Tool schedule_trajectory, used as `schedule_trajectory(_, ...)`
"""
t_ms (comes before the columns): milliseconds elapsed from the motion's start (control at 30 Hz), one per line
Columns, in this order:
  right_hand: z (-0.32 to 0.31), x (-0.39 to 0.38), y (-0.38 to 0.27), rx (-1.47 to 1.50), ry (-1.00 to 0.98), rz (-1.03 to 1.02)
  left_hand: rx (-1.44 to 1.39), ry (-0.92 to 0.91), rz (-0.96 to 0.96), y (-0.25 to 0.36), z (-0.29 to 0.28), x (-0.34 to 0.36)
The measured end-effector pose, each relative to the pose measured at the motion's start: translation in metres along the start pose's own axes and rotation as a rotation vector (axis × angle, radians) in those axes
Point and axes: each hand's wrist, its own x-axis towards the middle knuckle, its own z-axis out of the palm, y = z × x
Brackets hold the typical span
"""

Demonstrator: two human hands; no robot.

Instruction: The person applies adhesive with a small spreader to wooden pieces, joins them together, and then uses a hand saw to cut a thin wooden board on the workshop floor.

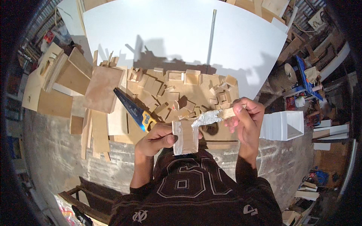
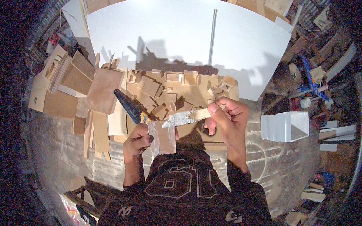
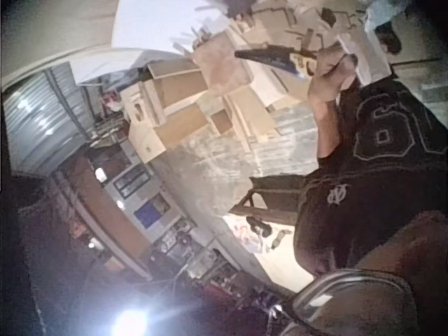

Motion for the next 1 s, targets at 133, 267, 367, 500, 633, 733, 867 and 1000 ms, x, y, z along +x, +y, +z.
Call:
schedule_trajectory(133, 0.008, 0.001, -0.002, -0.041, 0.004, 0.052, 0.006, 0.005, -0.028, 0.005, 0.003, -0.003)
schedule_trajectory(267, 0.01, 0.004, -0.002, -0.102, -0.004, 0.029, -0.007, 0.046, 0.027, -0.004, 0.002, -0.007)
schedule_trajectory(367, 0.009, 0.006, -0.005, -0.15, -0.015, 0.005, -0.058, 0.064, 0.028, -0.007, 0.0, -0.011)
schedule_trajectory(500, 0.003, 0.004, -0.011, -0.18, 0.015, -0.033, -0.085, 0.084, -0.125, -0.001, -0.007, -0.02)
schedule_trajectory(633, 0.006, 0.005, -0.016, -0.195, 0.001, 0.043, 0.014, 0.086, -0.084, 0.006, 0.0, -0.006)
schedule_trajectory(733, 0.007, 0.016, -0.014, -0.22, -0.061, 0.125, 0.124, 0.112, -0.033, 0.005, 0.003, 0.0)
schedule_trajectory(867, 0.001, 0.025, -0.013, -0.24, -0.109, 0.102, 0.382, 0.196, -0.005, 0.011, 0.01, 0.007)
schedule_trajectory(1000, 0.011, 0.019, -0.023, -0.287, -0.037, 0.099, 0.642, 0.321, 0.003, 0.013, 0.02, 0.015)
